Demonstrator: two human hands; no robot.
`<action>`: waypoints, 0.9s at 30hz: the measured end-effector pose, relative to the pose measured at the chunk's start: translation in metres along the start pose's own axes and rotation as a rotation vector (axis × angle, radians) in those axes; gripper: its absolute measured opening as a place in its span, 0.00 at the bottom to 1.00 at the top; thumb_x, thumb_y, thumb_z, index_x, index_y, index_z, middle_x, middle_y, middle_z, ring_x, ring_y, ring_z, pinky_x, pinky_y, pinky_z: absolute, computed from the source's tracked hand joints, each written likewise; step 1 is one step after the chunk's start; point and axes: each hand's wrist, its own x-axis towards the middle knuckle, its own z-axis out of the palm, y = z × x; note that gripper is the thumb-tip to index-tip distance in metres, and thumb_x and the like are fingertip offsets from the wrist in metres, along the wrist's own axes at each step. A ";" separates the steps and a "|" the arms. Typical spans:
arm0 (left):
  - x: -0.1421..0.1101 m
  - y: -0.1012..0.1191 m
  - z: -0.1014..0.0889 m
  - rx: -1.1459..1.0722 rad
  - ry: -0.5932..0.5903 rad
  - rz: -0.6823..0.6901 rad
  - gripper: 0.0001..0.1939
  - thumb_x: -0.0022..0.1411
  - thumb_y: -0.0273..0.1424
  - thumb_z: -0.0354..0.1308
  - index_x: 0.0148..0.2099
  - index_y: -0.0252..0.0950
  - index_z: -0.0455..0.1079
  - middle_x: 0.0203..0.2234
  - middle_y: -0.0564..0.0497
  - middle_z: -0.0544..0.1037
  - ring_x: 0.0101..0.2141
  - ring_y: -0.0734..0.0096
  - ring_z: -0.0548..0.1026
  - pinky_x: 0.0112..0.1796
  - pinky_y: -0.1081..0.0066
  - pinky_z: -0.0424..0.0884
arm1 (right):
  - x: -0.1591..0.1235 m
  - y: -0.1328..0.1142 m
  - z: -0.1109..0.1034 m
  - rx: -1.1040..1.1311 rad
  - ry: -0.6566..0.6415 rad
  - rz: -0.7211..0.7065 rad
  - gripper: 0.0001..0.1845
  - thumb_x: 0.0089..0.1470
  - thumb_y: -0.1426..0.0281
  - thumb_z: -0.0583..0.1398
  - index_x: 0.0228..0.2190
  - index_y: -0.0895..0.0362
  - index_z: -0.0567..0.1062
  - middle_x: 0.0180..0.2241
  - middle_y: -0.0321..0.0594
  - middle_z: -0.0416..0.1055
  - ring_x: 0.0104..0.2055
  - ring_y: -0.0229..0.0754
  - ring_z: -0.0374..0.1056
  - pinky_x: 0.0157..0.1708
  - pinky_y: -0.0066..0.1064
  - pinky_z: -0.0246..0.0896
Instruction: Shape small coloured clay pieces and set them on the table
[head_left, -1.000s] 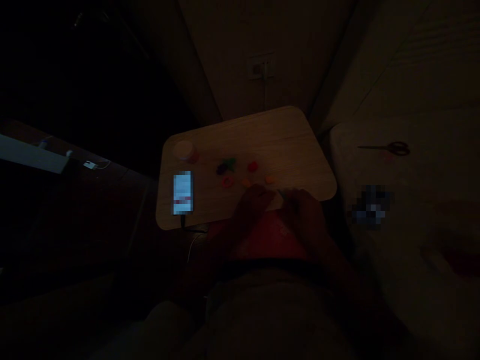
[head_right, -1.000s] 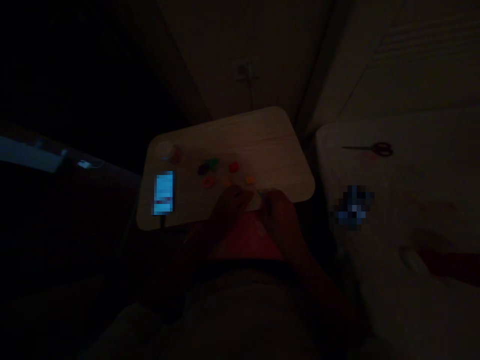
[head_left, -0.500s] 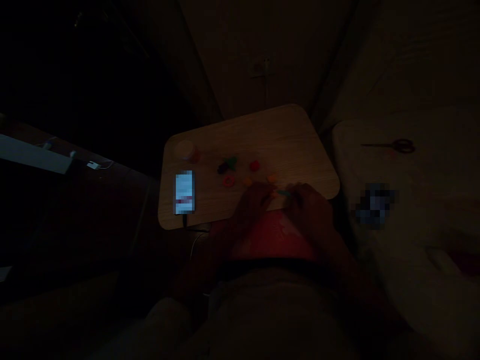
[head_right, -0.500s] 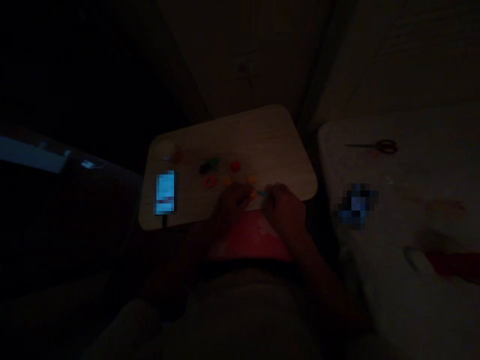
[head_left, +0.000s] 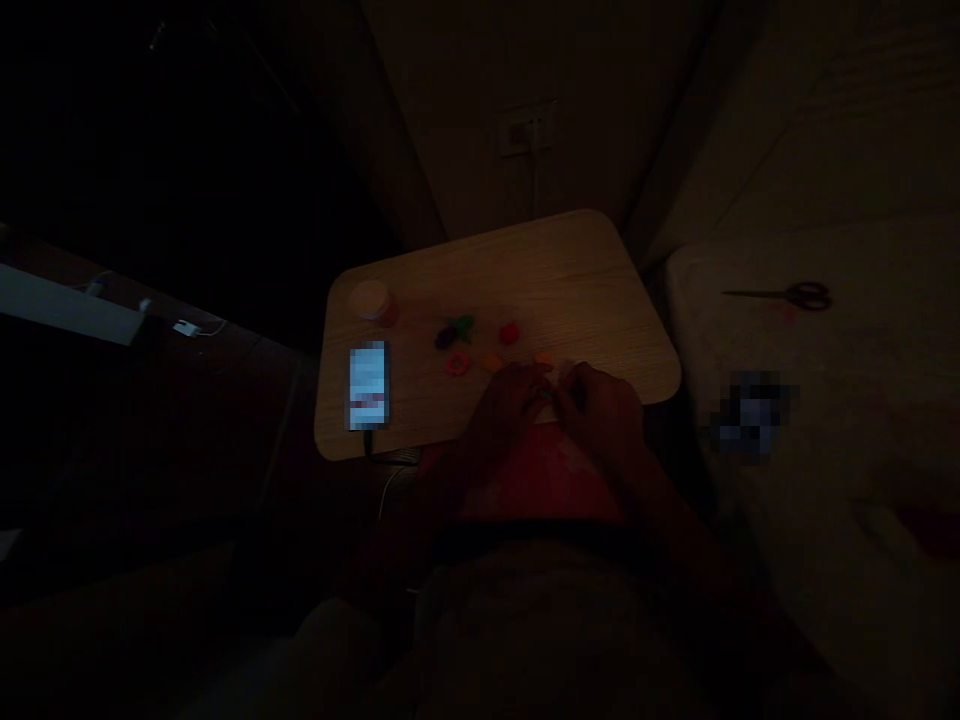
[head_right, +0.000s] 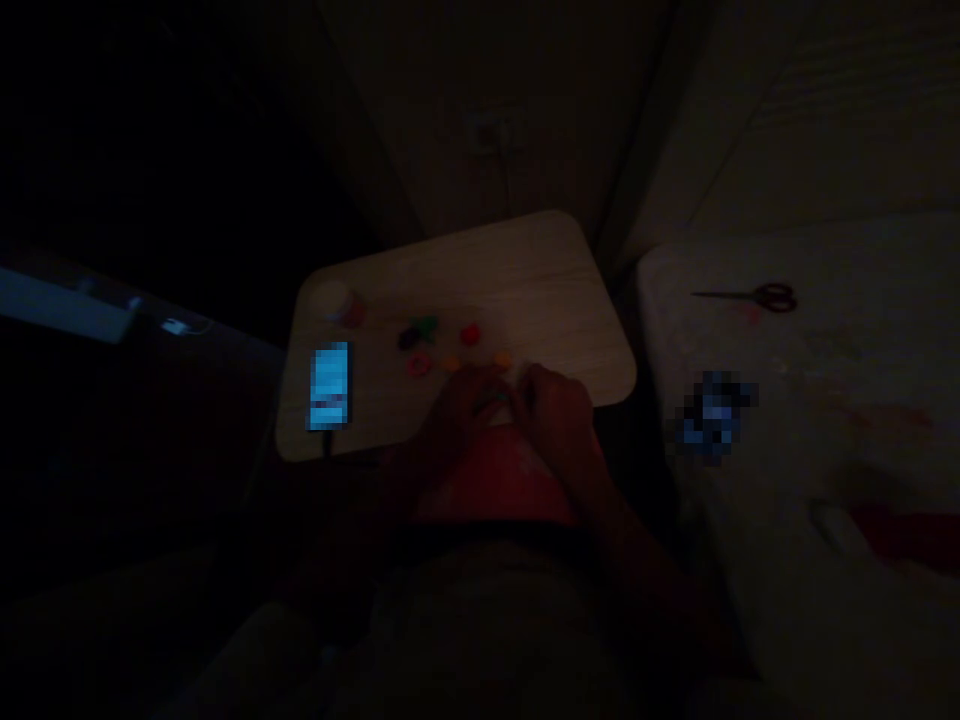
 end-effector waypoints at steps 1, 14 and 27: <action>0.000 0.000 0.001 0.009 -0.006 0.003 0.23 0.71 0.28 0.62 0.66 0.39 0.66 0.51 0.43 0.80 0.54 0.56 0.77 0.58 0.51 0.74 | 0.000 -0.002 0.000 -0.013 0.000 0.009 0.15 0.67 0.57 0.59 0.35 0.55 0.75 0.31 0.45 0.80 0.31 0.47 0.73 0.32 0.35 0.51; 0.002 0.003 0.000 0.033 -0.020 0.043 0.20 0.70 0.25 0.61 0.62 0.36 0.69 0.54 0.42 0.77 0.55 0.56 0.75 0.59 0.51 0.74 | 0.000 -0.009 0.010 -0.205 -0.017 -0.031 0.16 0.71 0.59 0.54 0.39 0.57 0.74 0.35 0.51 0.81 0.38 0.52 0.74 0.39 0.38 0.52; 0.002 0.007 -0.002 -0.186 0.162 -0.096 0.09 0.73 0.36 0.62 0.48 0.37 0.79 0.38 0.48 0.84 0.38 0.67 0.81 0.43 0.66 0.78 | 0.004 0.012 0.000 0.620 0.000 -0.042 0.14 0.60 0.57 0.61 0.40 0.54 0.77 0.36 0.41 0.79 0.36 0.46 0.72 0.37 0.35 0.63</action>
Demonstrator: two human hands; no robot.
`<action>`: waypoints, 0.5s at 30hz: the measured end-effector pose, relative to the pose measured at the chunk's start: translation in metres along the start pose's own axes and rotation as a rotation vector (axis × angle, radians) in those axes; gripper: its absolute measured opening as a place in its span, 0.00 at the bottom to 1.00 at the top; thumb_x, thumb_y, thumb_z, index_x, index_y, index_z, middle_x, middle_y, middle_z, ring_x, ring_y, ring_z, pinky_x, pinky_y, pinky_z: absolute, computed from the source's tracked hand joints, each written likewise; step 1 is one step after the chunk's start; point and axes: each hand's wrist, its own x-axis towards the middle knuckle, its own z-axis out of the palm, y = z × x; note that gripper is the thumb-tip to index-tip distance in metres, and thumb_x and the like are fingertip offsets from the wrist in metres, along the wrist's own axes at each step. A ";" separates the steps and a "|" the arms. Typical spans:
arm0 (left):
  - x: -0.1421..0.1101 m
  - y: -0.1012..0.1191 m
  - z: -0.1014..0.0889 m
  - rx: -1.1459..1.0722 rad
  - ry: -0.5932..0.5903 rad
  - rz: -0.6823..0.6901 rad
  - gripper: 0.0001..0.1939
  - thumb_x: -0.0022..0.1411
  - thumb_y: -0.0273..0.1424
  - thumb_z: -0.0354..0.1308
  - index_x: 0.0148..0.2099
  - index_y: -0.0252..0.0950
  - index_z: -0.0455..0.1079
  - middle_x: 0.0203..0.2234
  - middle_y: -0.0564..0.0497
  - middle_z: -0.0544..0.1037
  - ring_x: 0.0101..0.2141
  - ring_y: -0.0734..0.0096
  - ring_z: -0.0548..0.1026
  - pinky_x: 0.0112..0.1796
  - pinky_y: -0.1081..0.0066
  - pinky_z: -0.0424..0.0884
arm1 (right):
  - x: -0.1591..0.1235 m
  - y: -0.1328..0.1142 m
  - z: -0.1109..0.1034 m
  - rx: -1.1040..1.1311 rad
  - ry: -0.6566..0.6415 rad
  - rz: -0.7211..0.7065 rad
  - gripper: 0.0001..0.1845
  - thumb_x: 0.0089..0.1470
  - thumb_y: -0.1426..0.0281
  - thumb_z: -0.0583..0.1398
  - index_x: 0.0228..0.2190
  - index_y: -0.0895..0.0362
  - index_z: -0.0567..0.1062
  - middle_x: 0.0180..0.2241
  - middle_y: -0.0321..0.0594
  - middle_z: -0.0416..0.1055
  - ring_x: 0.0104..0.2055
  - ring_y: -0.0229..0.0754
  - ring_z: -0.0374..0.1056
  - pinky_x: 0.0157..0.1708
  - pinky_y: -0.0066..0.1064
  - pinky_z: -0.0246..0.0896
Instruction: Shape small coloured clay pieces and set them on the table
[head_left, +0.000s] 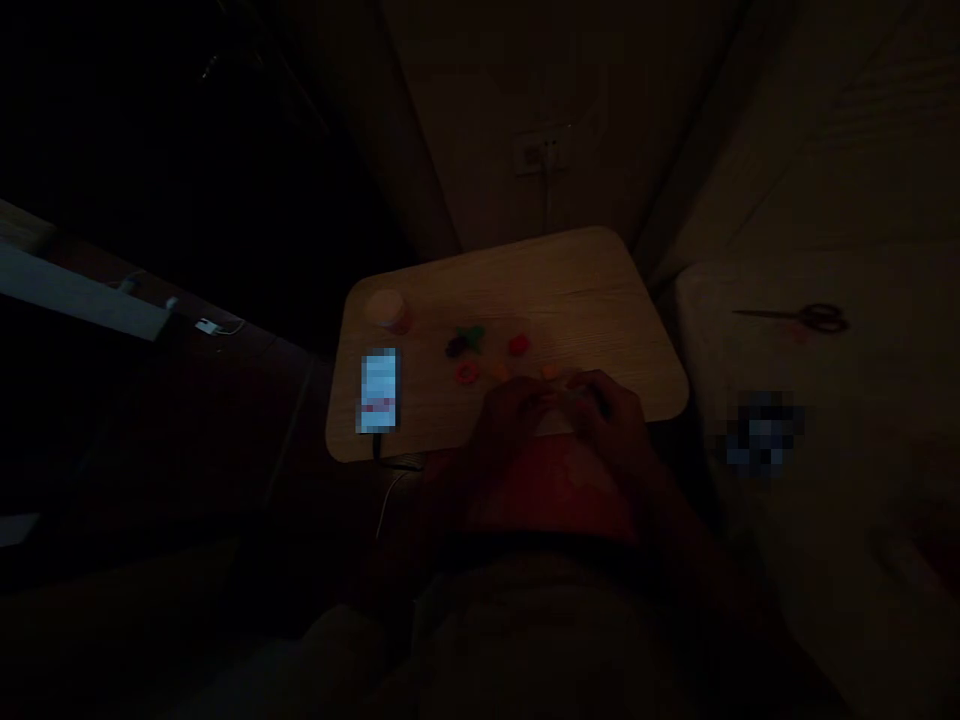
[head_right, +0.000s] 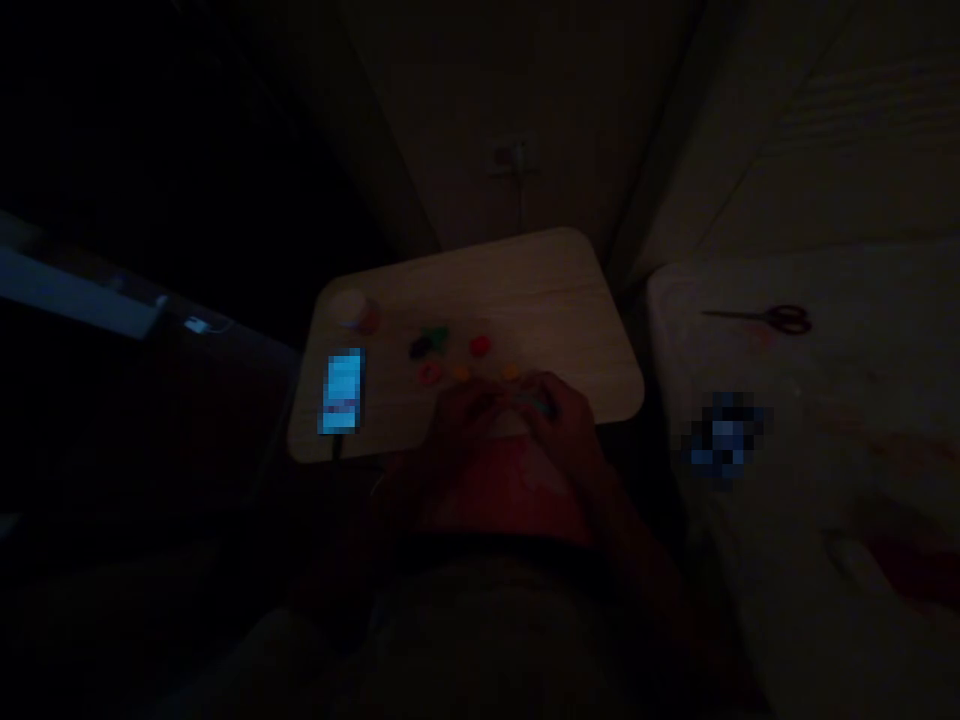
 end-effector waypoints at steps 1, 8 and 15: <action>0.000 0.001 0.000 -0.031 0.013 0.029 0.10 0.73 0.38 0.62 0.48 0.37 0.79 0.39 0.47 0.84 0.38 0.67 0.81 0.43 0.66 0.78 | 0.001 -0.001 0.003 0.075 -0.020 0.020 0.15 0.57 0.56 0.64 0.40 0.54 0.78 0.36 0.40 0.80 0.36 0.46 0.72 0.36 0.35 0.63; -0.001 -0.005 -0.004 -0.037 0.114 0.163 0.15 0.72 0.44 0.62 0.44 0.38 0.82 0.36 0.47 0.83 0.37 0.67 0.80 0.41 0.64 0.78 | 0.012 -0.005 0.022 0.457 -0.037 0.278 0.16 0.47 0.55 0.72 0.29 0.55 0.81 0.27 0.39 0.79 0.31 0.43 0.72 0.34 0.34 0.66; -0.001 -0.005 -0.004 -0.069 0.203 0.200 0.16 0.69 0.45 0.65 0.45 0.38 0.82 0.35 0.48 0.82 0.35 0.69 0.78 0.39 0.65 0.77 | 0.015 -0.006 0.018 0.499 -0.148 0.325 0.18 0.45 0.53 0.74 0.26 0.55 0.82 0.27 0.39 0.80 0.32 0.44 0.75 0.36 0.36 0.70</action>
